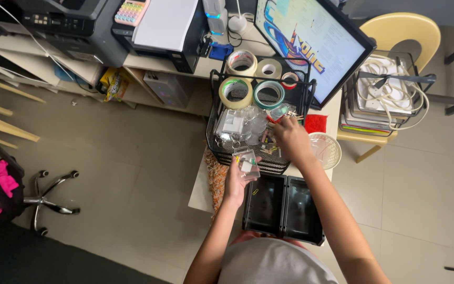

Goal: The person cleans the inside of a black plastic container using a fluffy duster, then places the container on the desk. They proceed to sort through a wire basket filled with office supplies, picking up and organizing small items like clips and tape.

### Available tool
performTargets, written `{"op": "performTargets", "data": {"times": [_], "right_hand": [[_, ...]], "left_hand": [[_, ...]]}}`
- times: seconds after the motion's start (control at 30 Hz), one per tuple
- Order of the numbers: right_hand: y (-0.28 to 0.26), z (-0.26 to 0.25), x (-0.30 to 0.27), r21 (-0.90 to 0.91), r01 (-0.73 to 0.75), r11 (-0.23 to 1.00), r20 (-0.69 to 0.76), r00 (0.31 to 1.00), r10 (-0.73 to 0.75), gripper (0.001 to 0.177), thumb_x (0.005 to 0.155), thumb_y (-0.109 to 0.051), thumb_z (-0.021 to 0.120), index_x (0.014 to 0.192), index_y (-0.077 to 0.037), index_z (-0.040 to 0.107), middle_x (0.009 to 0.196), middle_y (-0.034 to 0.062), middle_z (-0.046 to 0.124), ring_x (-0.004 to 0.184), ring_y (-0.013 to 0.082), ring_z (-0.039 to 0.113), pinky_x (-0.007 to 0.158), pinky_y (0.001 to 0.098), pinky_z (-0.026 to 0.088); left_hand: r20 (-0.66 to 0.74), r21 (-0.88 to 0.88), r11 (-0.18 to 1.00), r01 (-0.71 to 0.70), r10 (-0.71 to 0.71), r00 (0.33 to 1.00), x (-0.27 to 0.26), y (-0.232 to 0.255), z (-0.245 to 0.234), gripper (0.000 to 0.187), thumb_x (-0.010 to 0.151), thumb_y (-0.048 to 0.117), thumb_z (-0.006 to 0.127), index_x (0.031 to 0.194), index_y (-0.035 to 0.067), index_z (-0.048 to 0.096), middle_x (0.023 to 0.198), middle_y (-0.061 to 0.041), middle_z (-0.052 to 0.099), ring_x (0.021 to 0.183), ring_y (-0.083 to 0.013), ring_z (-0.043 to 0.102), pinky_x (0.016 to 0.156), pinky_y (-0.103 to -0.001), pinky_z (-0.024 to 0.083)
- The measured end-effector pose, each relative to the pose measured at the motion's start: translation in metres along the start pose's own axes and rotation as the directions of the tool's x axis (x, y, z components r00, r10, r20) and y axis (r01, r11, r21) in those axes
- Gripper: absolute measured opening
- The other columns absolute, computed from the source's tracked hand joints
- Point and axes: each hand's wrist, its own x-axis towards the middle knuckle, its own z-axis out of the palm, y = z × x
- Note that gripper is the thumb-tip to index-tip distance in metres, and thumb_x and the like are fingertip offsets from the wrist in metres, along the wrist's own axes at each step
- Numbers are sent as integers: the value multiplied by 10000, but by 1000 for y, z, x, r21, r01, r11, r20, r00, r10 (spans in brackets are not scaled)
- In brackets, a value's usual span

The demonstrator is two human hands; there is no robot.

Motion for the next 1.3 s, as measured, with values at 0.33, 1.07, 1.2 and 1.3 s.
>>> {"op": "performTargets", "data": {"times": [0.33, 1.07, 1.2, 1.3], "right_hand": [[-21, -14, 1, 191, 75, 979, -90, 994, -59, 147, 855, -137, 732, 992, -86, 717, 1022, 86, 644, 984, 290, 637, 855, 415, 555], [-12, 9, 4, 172, 155, 973, 4, 987, -158, 221, 726, -128, 796, 938, -181, 765, 1019, 3, 647, 1025, 247, 649, 838, 394, 556], [-10, -1, 6, 187, 83, 979, 40, 995, -92, 160, 773, -142, 801, 922, -131, 745, 1032, 43, 647, 1028, 264, 652, 810, 400, 574], [-21, -30, 11, 293, 34, 955, 6, 999, -37, 146, 812, -170, 804, 924, -104, 736, 1016, 55, 658, 997, 279, 656, 780, 427, 573]], "left_hand": [[-132, 100, 993, -57, 70, 989, 4, -10, -20, 469, 1098, 430, 366, 1348, 75, 544, 1181, -120, 712, 833, -148, 656, 703, -303, 533], [-29, 322, 921, -217, 239, 971, 8, -26, -14, 901, 959, 34, 668, 1605, 111, 45, 1314, -168, 502, 1186, -247, 663, 1010, -367, 561], [-7, 420, 882, -217, 242, 970, 7, -25, -12, 1073, 857, -12, 761, 1603, 88, -4, 1297, -162, 481, 1087, -241, 674, 938, -357, 590], [-16, 402, 894, -198, 223, 975, 7, -24, -10, 1150, 803, -28, 792, 1595, 101, -32, 1263, -137, 456, 991, -231, 672, 895, -350, 606]]}}
